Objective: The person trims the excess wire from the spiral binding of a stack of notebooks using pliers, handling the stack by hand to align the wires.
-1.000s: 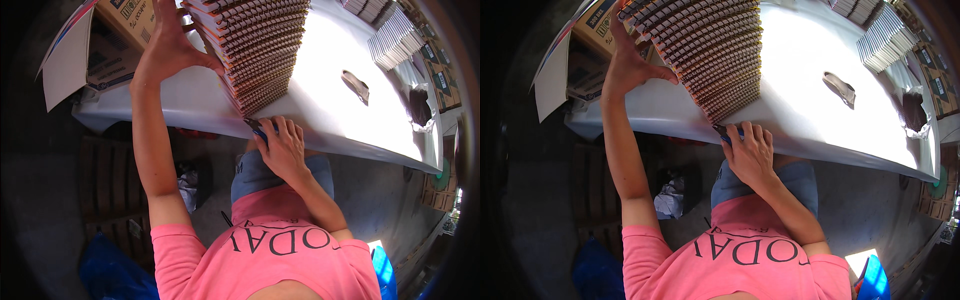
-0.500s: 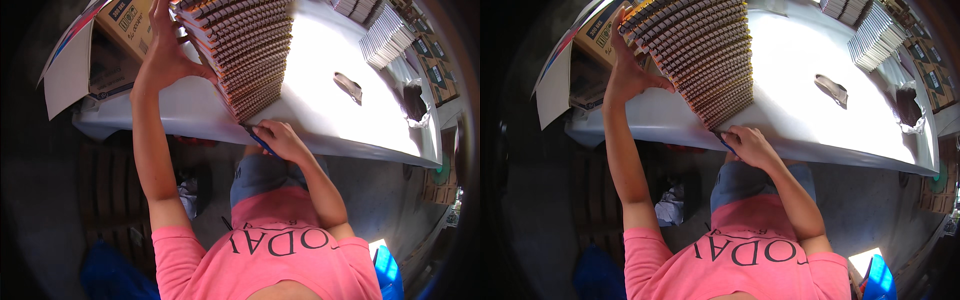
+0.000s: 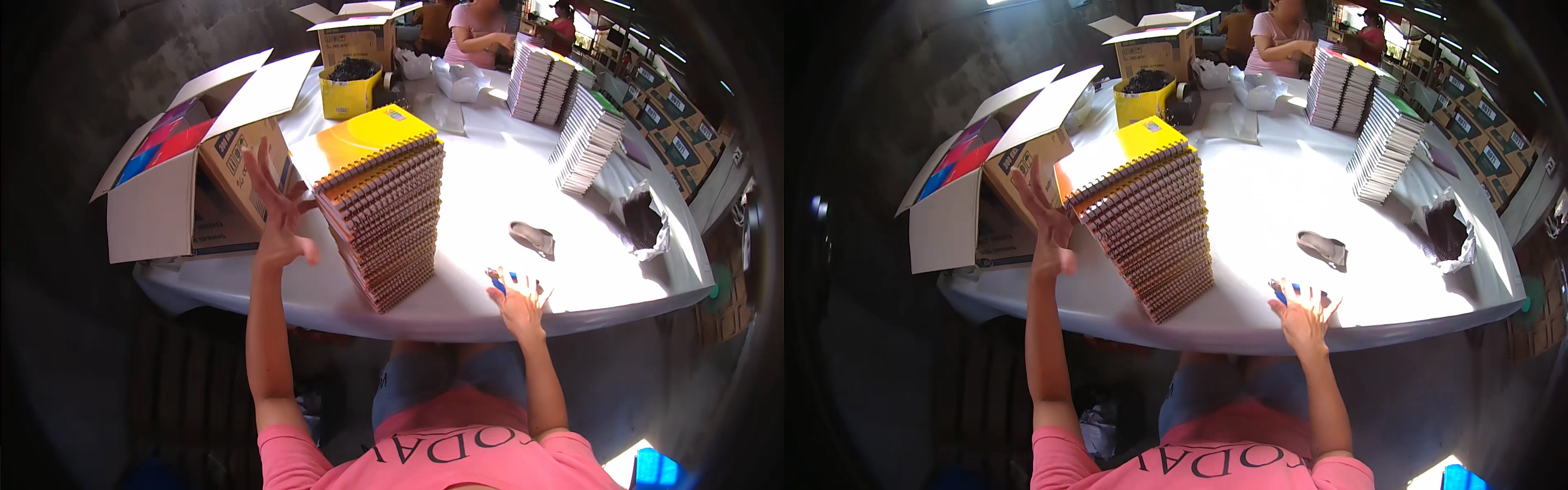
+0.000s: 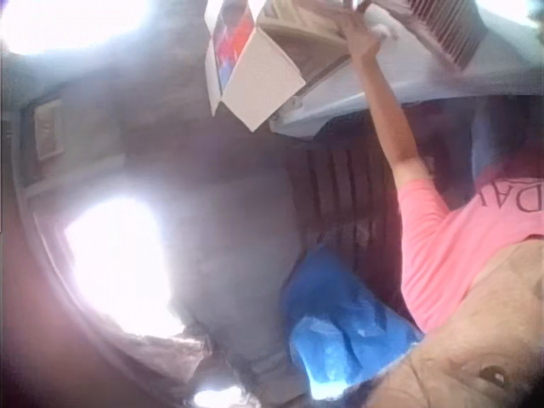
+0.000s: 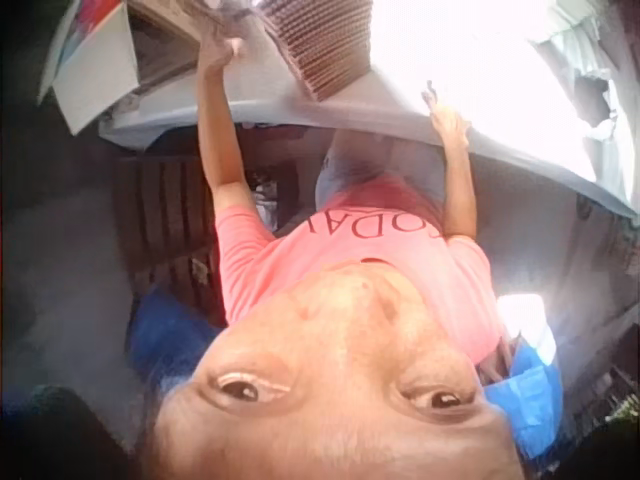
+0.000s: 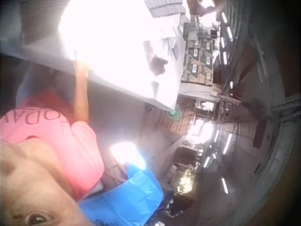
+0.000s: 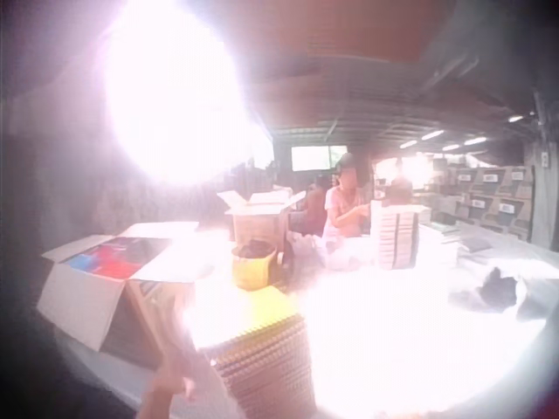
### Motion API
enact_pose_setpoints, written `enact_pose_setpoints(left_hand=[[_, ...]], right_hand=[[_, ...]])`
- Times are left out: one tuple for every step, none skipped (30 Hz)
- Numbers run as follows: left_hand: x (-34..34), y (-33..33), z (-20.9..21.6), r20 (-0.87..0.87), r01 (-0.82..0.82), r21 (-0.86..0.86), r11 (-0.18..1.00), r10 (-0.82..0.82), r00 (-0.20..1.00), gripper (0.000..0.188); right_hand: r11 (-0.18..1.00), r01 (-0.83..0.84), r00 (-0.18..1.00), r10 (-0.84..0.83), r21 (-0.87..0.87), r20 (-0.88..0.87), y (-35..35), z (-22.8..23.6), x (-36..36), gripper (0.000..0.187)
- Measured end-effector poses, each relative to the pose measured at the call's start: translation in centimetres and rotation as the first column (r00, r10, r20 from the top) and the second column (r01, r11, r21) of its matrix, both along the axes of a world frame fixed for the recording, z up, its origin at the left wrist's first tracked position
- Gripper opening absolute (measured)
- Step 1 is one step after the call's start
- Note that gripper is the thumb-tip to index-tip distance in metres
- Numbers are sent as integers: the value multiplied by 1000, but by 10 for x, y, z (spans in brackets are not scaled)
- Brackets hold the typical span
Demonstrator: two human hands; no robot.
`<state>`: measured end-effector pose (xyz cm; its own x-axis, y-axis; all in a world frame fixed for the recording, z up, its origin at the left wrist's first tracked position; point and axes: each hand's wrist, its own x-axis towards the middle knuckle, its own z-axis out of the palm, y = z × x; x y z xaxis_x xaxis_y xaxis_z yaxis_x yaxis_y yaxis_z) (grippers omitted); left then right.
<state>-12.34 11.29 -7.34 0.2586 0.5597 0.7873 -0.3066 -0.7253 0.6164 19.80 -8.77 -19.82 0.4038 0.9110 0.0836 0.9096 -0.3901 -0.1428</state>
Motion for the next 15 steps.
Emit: enact_pose_setpoints(left_hand=[[1,1,-8,149,67,-134,989,-47,988,141],[-4,6,-17,146,119,-278,953,-81,986,130],[-12,14,-31,146,171,-416,893,-120,982,121],[-26,28,-67,62,169,-583,795,-164,985,113],[-35,38,-104,-10,146,-731,667,-225,974,106],[-23,31,-122,-156,124,-692,711,-315,936,98],[-9,30,-125,-190,156,-694,703,-388,902,93],[2,28,-127,-225,183,-695,695,-453,863,88],[8,30,-127,-146,239,-748,619,-505,851,84],[8,29,-130,-60,282,-799,531,-537,841,81],[4,24,-134,32,318,-841,438,-547,836,78],[3,19,-139,131,364,-868,338,-550,825,75],[6,14,-144,232,413,-880,233,-550,803,72],[10,9,-143,253,433,-862,263,-518,817,70],[13,2,-141,274,450,-844,292,-486,830,69]], right_hand=[[1000,8,984,-12,-23,-175,1,15,-13,56],[999,9,939,-24,-44,-344,3,31,-28,57],[987,-99,804,153,124,-575,5,21,-39,59],[937,-168,584,345,306,-735,4,5,-55,62],[938,-196,462,344,284,-817,3,-4,-76,65],[940,-207,340,329,271,-881,4,-9,-92,68],[941,-123,153,331,314,-931,11,-20,-101,71],[939,-39,-47,340,342,-939,22,-34,-108,74],[936,45,-249,348,348,-904,30,-41,-116,76],[960,114,-345,279,255,-896,33,-22,-127,75],[976,159,-444,204,148,-873,34,13,-136,73],[980,195,-533,136,35,-835,33,31,-140,71],[980,180,-436,155,83,-887,32,26,-139,70],[978,158,-334,180,133,-925,34,16,-136,69],[975,130,-229,205,179,-951,38,3,-131,68]])
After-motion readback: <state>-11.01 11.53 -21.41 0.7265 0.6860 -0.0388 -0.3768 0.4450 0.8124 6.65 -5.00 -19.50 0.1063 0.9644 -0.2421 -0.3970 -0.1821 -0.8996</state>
